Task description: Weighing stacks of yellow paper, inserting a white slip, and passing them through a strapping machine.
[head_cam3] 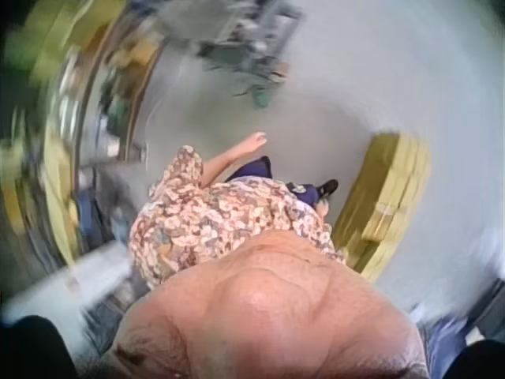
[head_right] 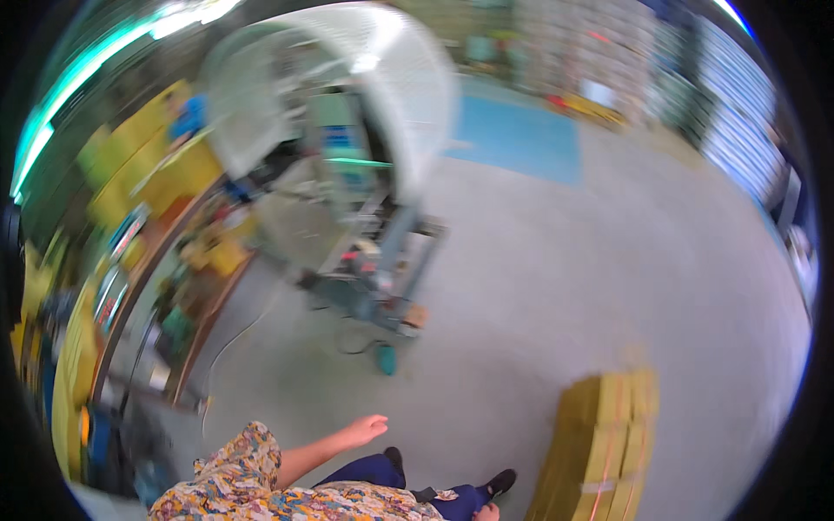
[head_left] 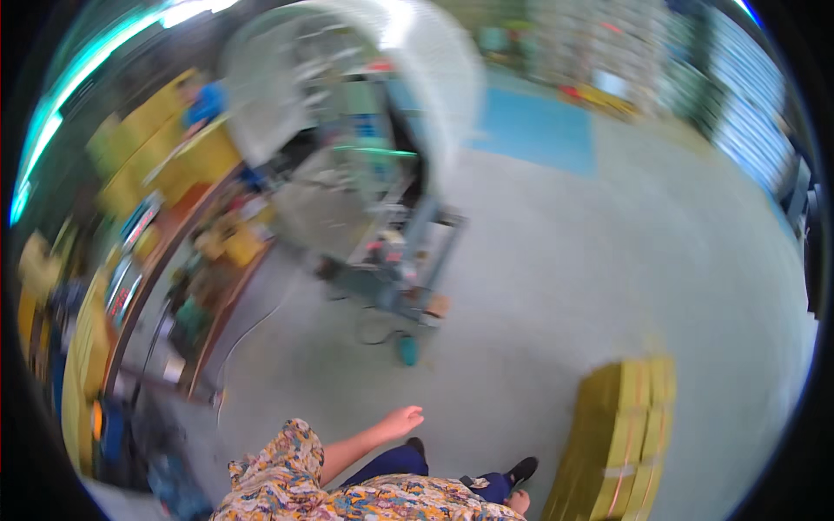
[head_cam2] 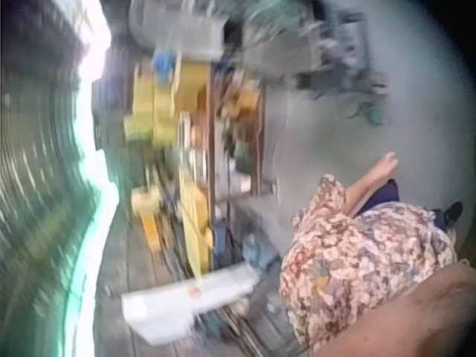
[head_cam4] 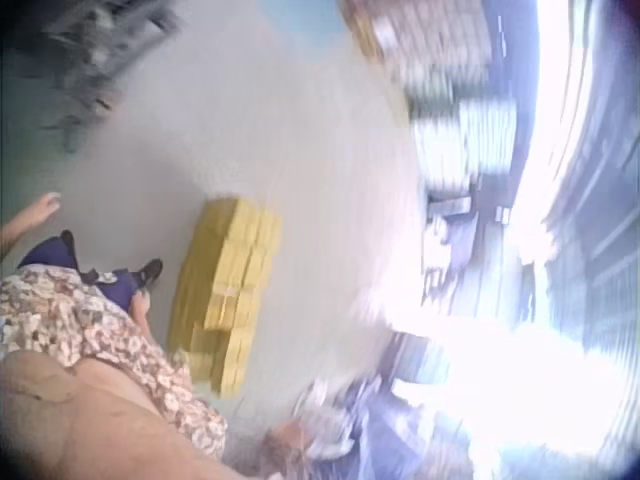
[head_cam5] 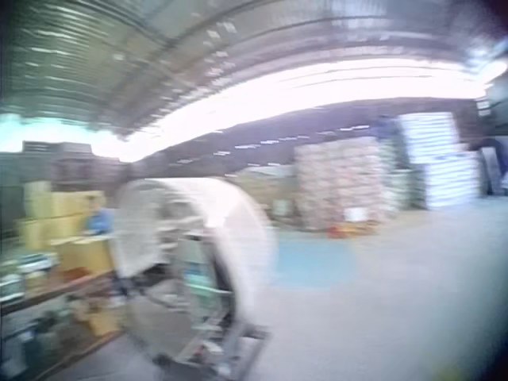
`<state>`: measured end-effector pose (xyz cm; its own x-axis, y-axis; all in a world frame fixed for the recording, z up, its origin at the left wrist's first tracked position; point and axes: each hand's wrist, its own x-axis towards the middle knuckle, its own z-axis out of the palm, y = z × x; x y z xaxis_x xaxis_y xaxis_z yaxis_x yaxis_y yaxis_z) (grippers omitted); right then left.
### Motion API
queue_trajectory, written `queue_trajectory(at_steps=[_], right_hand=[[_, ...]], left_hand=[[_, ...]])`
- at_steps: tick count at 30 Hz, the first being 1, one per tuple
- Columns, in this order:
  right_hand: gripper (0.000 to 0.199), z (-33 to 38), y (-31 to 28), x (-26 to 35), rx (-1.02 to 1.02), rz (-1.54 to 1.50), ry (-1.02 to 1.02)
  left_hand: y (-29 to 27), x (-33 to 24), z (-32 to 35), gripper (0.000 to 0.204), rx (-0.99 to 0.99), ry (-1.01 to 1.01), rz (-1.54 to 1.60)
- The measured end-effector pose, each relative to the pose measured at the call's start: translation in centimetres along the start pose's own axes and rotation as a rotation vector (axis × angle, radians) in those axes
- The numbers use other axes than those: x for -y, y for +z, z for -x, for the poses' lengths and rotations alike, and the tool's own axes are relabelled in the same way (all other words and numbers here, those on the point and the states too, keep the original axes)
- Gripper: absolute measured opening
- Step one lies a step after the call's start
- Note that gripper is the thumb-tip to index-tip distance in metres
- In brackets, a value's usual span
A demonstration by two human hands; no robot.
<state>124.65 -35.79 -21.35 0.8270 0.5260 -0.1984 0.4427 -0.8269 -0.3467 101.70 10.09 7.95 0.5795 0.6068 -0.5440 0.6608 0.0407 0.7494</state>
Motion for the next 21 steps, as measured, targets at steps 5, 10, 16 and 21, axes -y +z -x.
queue_trajectory(at_steps=[5,10,16,21], right_hand=[[0.038,-14.2,-4.8,18.7,0.545,0.186,-0.796],[0.04,-17.0,-6.1,43.9,1.074,-0.629,0.13],[0.041,-17.5,0.0,61.6,1.276,-0.525,-0.073],[0.034,-28.9,11.8,69.1,1.495,-0.616,-0.522]], left_hand=[[-10.9,1.8,7.3,0.046,-0.381,-0.062,0.226],[-17.3,3.0,15.9,0.046,-0.659,-0.25,0.391],[-25.7,7.5,18.1,0.044,-0.711,-0.302,0.328],[-35.3,11.5,17.6,0.046,-0.911,-0.307,0.454]])
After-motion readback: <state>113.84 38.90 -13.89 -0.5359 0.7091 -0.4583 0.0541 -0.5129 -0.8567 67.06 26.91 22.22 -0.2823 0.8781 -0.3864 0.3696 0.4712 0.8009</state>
